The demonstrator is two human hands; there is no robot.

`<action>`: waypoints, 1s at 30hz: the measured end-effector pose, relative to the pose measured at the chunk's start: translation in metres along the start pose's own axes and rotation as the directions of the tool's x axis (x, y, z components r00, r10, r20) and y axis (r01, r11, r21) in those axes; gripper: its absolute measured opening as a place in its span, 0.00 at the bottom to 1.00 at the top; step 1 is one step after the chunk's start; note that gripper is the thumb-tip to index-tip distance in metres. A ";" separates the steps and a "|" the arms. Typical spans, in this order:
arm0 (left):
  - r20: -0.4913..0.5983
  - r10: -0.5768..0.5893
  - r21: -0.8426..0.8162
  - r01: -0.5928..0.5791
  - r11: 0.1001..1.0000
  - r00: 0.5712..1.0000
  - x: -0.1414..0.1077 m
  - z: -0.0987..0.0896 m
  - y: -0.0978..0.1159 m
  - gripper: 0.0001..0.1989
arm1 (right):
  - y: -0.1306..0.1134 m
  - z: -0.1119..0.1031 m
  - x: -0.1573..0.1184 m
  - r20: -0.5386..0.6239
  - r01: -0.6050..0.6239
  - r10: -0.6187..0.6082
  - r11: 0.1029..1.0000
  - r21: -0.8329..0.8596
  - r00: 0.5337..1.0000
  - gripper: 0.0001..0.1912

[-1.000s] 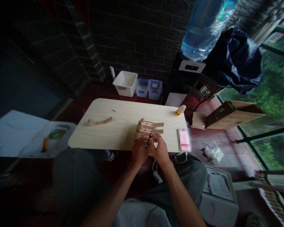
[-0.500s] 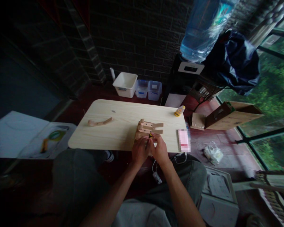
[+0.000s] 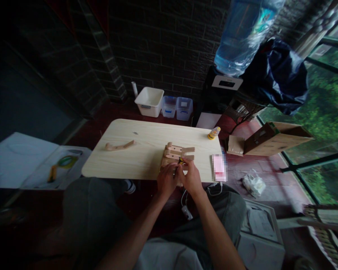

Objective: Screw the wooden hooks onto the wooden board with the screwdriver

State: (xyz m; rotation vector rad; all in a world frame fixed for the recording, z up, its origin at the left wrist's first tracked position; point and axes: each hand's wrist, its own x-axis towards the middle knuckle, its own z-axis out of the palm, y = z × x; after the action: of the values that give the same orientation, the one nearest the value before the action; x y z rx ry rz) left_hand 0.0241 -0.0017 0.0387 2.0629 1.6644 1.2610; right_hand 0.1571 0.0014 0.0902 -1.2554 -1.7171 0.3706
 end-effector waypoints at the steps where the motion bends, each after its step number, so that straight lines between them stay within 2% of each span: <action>1: 0.005 -0.003 0.007 0.003 1.000 1.000 0.000 0.000 0.000 0.09 | -0.003 -0.002 0.002 0.015 0.012 -0.012 1.000 -0.014 1.000 0.18; 8: 0.020 -0.008 0.011 0.008 1.000 1.000 0.003 0.001 -0.001 0.08 | -0.015 -0.011 0.014 0.077 0.012 -0.009 0.999 -0.037 0.997 0.14; 18: 0.007 -0.016 -0.013 0.016 1.000 1.000 0.002 -0.002 0.002 0.08 | 0.010 -0.002 -0.005 -0.032 -0.044 0.045 0.999 0.028 0.998 0.18; 25: -0.010 -0.008 -0.013 0.007 1.000 1.000 0.001 0.001 0.000 0.08 | 0.009 0.003 -0.002 -0.017 0.021 -0.020 0.999 0.038 1.000 0.13; 30: -0.006 0.003 -0.016 -0.003 1.000 1.000 0.001 0.001 0.000 0.09 | 0.014 0.008 -0.003 -0.079 0.036 -0.033 0.999 0.035 0.996 0.13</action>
State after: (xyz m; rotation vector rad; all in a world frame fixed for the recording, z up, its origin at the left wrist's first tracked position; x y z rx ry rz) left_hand 0.0245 -0.0009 0.0386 2.0550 1.6493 1.2784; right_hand 0.1583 0.0073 0.0749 -1.1974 -1.6560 0.3264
